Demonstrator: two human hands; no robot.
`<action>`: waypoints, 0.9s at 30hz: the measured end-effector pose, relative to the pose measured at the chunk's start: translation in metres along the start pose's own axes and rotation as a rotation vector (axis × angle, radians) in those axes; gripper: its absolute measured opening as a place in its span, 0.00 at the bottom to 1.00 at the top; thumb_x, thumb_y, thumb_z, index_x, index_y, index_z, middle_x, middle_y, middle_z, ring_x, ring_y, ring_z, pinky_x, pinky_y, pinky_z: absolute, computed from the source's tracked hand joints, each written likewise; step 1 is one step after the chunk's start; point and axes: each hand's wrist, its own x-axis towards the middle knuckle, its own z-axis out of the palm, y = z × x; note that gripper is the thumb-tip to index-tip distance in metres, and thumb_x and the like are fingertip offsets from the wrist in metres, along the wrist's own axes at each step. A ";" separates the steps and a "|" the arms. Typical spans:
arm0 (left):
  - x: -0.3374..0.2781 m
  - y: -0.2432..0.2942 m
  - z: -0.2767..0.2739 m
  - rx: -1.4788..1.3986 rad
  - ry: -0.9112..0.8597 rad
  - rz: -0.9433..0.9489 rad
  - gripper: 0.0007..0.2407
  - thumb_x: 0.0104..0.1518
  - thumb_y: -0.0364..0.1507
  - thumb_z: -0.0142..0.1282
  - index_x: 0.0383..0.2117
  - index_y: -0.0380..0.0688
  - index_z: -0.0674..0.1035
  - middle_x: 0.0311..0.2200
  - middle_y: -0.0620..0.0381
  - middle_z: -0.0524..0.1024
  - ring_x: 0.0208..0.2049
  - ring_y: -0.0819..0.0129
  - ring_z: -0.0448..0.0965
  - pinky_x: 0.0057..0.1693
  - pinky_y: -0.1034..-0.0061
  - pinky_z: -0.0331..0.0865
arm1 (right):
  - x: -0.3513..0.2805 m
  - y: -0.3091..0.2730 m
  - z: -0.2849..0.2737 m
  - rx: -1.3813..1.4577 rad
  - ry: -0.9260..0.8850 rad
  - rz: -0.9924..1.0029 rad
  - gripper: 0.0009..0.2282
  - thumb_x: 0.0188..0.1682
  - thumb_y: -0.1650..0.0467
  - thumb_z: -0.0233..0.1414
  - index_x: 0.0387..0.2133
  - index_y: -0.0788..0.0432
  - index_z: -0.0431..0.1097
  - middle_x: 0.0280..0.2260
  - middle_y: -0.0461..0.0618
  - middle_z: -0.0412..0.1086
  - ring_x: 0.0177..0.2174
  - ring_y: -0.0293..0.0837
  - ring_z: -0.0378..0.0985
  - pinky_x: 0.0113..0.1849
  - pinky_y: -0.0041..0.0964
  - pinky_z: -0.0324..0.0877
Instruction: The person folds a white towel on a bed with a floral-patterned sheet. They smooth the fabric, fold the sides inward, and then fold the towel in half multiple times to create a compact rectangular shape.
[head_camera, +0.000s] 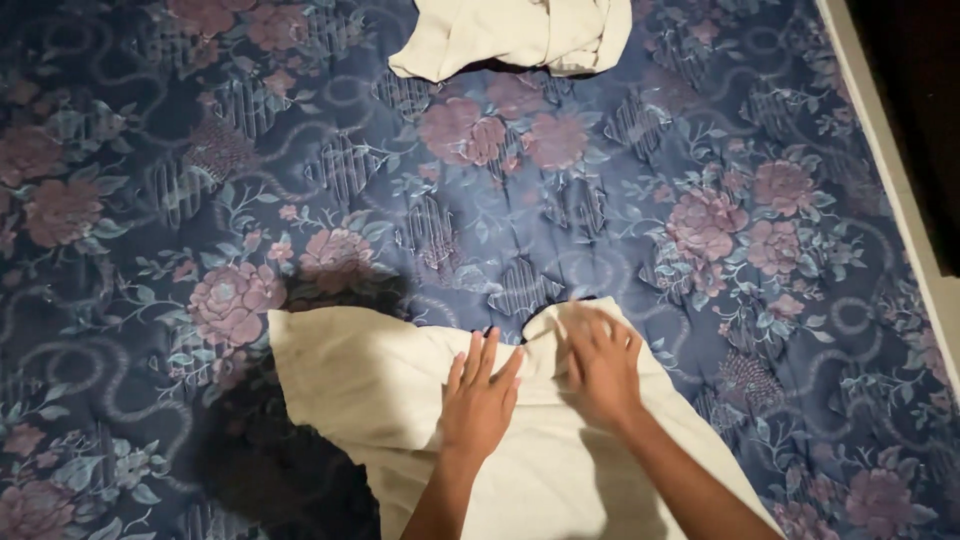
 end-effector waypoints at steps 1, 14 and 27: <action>-0.002 0.002 -0.001 0.004 -0.001 -0.001 0.18 0.62 0.35 0.54 0.59 0.58 0.76 0.68 0.48 0.61 0.70 0.51 0.56 0.68 0.54 0.51 | 0.010 0.009 -0.002 0.004 0.000 -0.001 0.29 0.39 0.71 0.57 0.59 0.52 0.66 0.64 0.51 0.56 0.61 0.57 0.57 0.58 0.58 0.50; 0.003 0.019 0.002 0.063 0.060 -0.063 0.21 0.57 0.35 0.57 0.58 0.45 0.76 0.64 0.50 0.66 0.66 0.55 0.64 0.64 0.53 0.53 | 0.005 0.039 0.012 0.042 0.001 -0.120 0.11 0.43 0.70 0.58 0.40 0.50 0.74 0.61 0.46 0.65 0.60 0.54 0.61 0.57 0.60 0.52; 0.031 0.054 -0.013 0.022 0.084 -0.152 0.26 0.57 0.32 0.56 0.64 0.45 0.68 0.71 0.42 0.53 0.72 0.47 0.50 0.64 0.51 0.54 | 0.044 0.087 -0.036 -0.081 0.335 0.294 0.21 0.43 0.69 0.59 0.51 0.56 0.68 0.68 0.52 0.53 0.59 0.60 0.57 0.57 0.61 0.50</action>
